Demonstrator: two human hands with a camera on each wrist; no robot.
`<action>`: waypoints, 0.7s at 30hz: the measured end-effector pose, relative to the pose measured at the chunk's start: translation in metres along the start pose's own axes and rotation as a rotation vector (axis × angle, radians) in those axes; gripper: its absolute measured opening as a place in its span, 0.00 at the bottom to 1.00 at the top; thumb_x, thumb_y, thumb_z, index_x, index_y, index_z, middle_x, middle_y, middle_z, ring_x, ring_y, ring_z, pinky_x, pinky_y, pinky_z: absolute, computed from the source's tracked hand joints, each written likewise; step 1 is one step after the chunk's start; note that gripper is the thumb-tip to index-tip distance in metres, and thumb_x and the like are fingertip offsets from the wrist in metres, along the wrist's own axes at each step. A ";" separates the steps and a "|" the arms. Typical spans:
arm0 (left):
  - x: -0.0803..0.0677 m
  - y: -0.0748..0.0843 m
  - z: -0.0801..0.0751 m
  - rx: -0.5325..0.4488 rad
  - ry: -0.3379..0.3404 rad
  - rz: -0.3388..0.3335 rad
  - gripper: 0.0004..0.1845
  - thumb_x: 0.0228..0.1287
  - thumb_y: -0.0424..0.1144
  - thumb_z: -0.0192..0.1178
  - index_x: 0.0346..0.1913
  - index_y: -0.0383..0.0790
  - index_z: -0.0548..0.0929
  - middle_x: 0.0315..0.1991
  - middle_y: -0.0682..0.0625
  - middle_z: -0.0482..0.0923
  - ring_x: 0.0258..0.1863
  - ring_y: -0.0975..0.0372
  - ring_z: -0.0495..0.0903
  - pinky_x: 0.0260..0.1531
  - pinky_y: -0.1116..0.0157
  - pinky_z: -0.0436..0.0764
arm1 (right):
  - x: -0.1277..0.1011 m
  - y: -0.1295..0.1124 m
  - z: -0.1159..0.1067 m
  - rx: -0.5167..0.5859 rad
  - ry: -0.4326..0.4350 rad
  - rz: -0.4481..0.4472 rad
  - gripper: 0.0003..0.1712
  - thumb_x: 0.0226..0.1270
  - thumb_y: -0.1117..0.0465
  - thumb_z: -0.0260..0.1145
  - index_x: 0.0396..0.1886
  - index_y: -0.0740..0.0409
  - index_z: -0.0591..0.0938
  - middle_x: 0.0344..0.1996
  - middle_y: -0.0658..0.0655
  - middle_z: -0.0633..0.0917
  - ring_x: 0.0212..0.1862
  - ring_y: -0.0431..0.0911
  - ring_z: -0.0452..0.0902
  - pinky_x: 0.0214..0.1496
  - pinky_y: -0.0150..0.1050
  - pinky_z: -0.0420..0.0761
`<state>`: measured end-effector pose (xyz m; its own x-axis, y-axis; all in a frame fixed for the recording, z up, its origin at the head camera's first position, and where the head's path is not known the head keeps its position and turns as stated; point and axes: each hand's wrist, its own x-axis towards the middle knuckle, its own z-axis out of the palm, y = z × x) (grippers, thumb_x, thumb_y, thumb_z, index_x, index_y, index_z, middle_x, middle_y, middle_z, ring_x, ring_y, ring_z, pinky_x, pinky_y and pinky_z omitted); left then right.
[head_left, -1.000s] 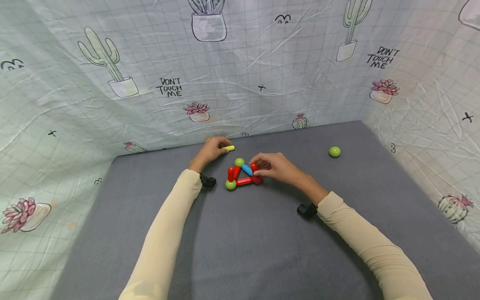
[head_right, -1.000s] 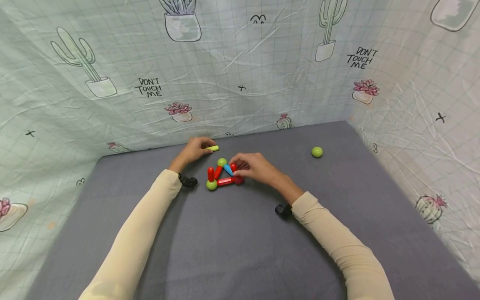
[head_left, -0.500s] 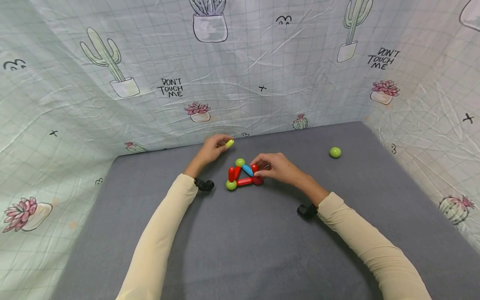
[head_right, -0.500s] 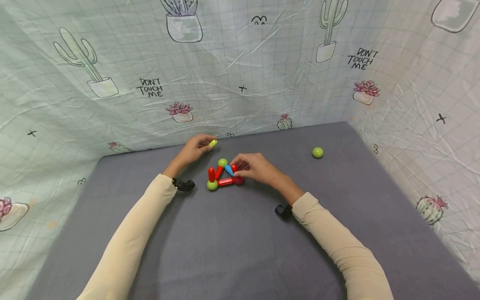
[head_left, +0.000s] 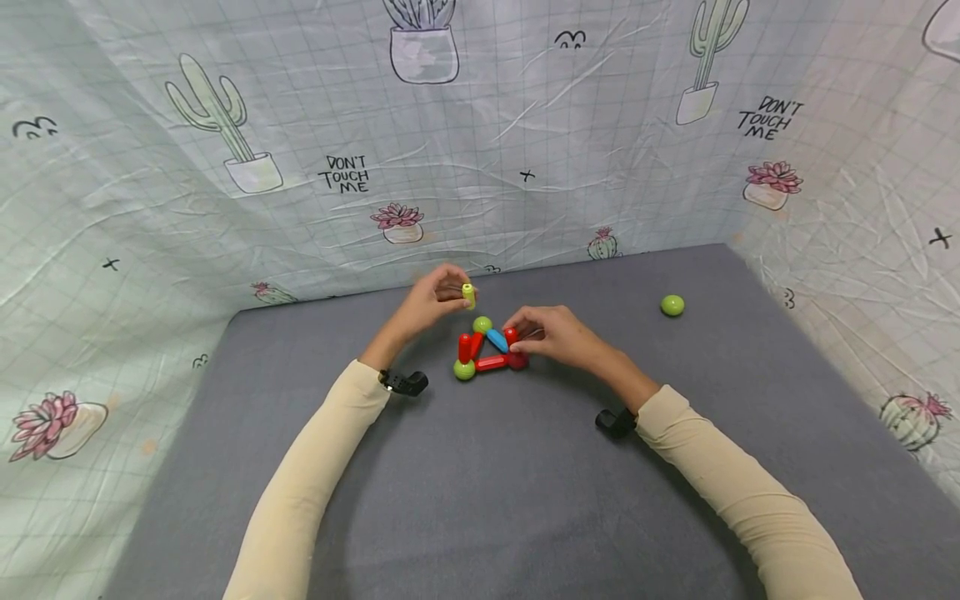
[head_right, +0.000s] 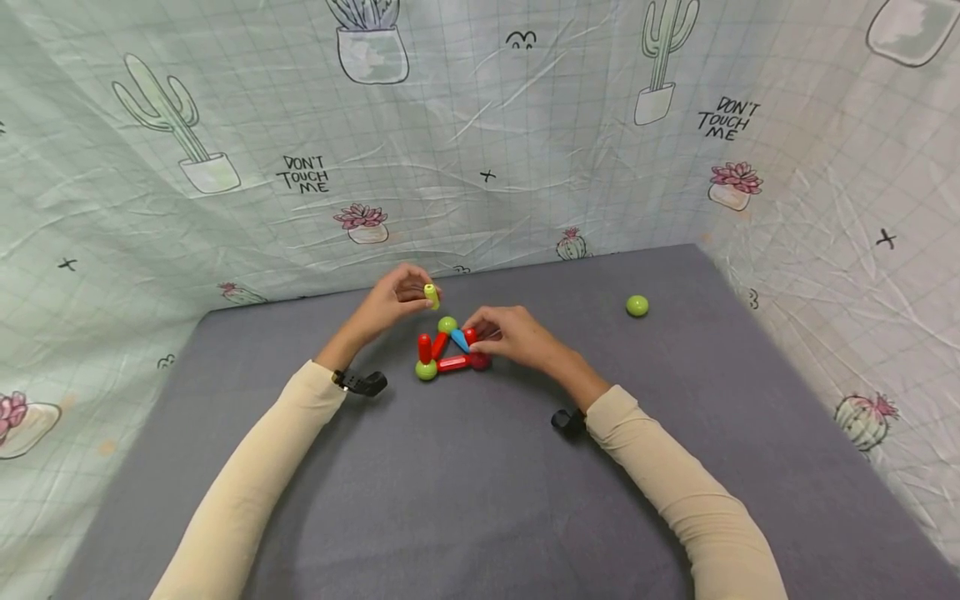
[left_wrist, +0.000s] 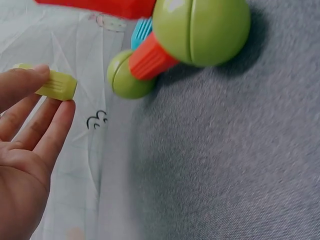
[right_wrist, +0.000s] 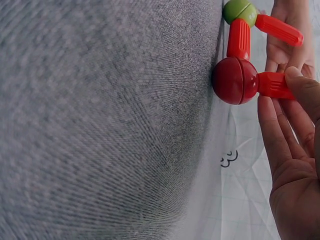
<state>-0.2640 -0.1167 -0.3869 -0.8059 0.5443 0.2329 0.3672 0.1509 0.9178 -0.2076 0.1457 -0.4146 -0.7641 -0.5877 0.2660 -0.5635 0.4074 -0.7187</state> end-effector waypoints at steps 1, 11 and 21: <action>-0.001 0.001 0.002 -0.007 -0.006 -0.002 0.18 0.58 0.21 0.61 0.51 0.25 0.70 0.49 0.28 0.76 0.48 0.45 0.79 0.47 0.56 0.81 | 0.000 0.000 0.000 0.002 0.000 -0.002 0.17 0.56 0.59 0.72 0.46 0.50 0.81 0.40 0.47 0.85 0.42 0.38 0.81 0.42 0.32 0.83; -0.004 0.003 0.010 -0.033 -0.032 -0.030 0.18 0.58 0.23 0.61 0.51 0.27 0.70 0.48 0.30 0.77 0.48 0.46 0.80 0.47 0.55 0.80 | -0.001 0.001 0.000 0.004 0.004 0.003 0.17 0.56 0.60 0.73 0.45 0.51 0.81 0.39 0.46 0.85 0.41 0.36 0.81 0.42 0.31 0.82; -0.007 -0.002 0.013 0.024 -0.057 -0.060 0.17 0.59 0.23 0.62 0.50 0.27 0.71 0.48 0.32 0.79 0.49 0.47 0.79 0.47 0.52 0.80 | -0.001 -0.001 -0.001 0.002 -0.013 0.011 0.16 0.57 0.59 0.71 0.47 0.52 0.81 0.40 0.48 0.85 0.42 0.39 0.81 0.43 0.34 0.83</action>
<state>-0.2535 -0.1101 -0.3948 -0.7993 0.5795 0.1587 0.3309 0.2041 0.9213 -0.2069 0.1468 -0.4136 -0.7661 -0.5924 0.2494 -0.5543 0.4125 -0.7229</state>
